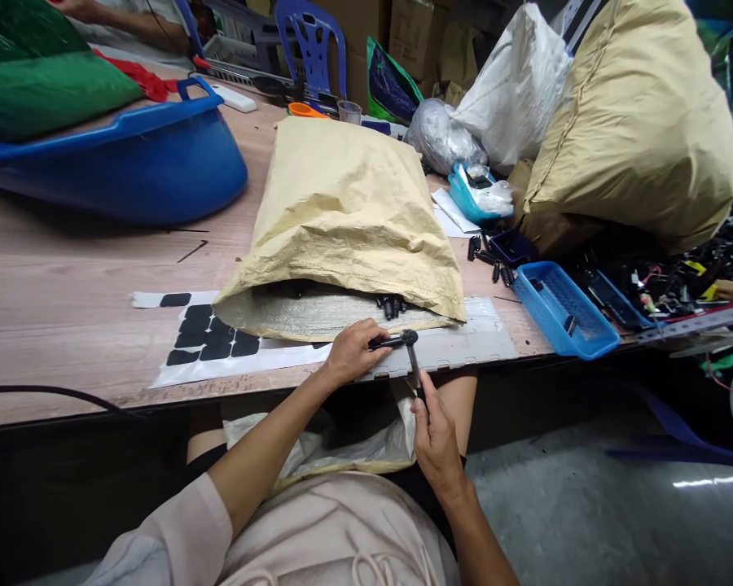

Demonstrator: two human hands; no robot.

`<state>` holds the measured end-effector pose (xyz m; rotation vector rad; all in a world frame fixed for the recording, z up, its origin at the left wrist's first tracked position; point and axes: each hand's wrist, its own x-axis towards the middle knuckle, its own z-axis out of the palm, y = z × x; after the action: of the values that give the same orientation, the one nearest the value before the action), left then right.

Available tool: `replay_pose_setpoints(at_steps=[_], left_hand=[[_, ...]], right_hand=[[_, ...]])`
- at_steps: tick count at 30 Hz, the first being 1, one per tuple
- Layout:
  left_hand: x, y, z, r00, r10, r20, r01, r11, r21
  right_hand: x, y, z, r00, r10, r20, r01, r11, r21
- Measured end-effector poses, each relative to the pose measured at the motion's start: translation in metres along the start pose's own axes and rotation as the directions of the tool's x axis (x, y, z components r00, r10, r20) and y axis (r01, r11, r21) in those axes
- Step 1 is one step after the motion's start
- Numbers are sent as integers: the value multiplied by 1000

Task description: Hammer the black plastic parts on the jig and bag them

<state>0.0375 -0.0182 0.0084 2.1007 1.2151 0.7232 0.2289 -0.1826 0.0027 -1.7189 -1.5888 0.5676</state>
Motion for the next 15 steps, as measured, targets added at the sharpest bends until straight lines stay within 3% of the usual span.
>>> replay_pose_setpoints(at_steps=[11,15], left_hand=[[0,-1,1,1000,5,-3,-5,1000,3],[0,1,1,1000,1,-3,-1,1000,-1]], right_hand=[[0,-6,10,992,-113,49,112,993,33],[4,-4,11,997,-75,24,74,997,14]])
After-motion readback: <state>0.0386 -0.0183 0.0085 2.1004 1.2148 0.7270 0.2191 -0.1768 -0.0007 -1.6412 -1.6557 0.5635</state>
